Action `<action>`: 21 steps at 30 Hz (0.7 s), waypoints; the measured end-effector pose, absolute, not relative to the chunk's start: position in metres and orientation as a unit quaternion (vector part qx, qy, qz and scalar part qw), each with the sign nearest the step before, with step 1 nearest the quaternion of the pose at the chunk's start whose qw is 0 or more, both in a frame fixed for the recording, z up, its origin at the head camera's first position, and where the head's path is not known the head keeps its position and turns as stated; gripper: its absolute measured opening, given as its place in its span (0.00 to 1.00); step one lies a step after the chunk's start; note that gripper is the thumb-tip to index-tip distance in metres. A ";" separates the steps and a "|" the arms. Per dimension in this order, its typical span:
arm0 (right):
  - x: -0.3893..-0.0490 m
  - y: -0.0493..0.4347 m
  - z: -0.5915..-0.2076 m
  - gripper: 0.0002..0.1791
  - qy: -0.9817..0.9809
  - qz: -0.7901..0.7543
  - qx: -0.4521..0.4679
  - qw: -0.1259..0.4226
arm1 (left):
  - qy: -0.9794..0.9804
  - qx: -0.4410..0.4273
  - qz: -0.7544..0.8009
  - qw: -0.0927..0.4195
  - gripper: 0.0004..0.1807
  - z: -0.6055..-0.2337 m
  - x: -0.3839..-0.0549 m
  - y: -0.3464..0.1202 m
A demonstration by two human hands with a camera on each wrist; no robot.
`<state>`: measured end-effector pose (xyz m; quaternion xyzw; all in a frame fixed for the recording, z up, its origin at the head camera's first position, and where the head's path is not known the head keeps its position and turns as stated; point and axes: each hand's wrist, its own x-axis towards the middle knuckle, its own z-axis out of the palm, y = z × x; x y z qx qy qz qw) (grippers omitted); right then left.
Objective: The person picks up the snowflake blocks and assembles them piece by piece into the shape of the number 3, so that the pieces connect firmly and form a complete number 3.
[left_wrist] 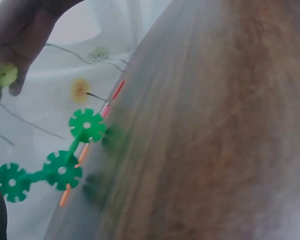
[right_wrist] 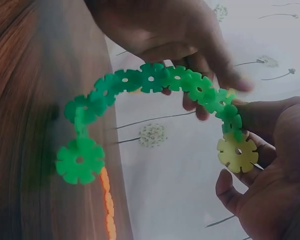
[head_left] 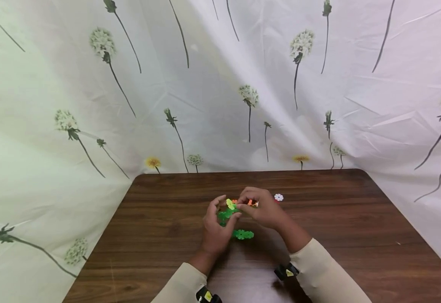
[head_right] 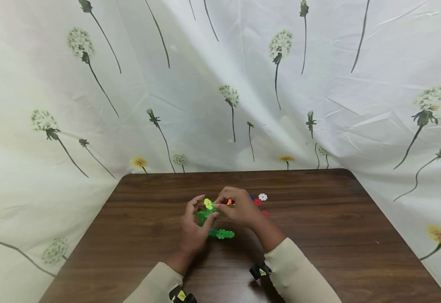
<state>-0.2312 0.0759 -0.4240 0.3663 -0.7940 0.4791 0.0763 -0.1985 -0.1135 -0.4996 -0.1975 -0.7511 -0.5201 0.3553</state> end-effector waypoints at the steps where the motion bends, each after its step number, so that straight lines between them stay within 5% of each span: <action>1: -0.231 0.077 -0.425 0.04 -0.795 0.478 0.365 0.080 | -0.746 -0.205 -0.532 0.345 0.32 -0.499 -0.199 -0.115; 13: -0.243 0.094 -0.433 0.09 -0.774 0.520 0.349 0.095 | -0.716 -0.211 -0.609 0.268 0.21 -0.490 -0.204 -0.118; 21: -0.261 0.114 -0.449 0.14 -0.783 0.561 0.255 0.082 | -0.706 -0.203 -0.614 0.289 0.21 -0.494 -0.209 -0.122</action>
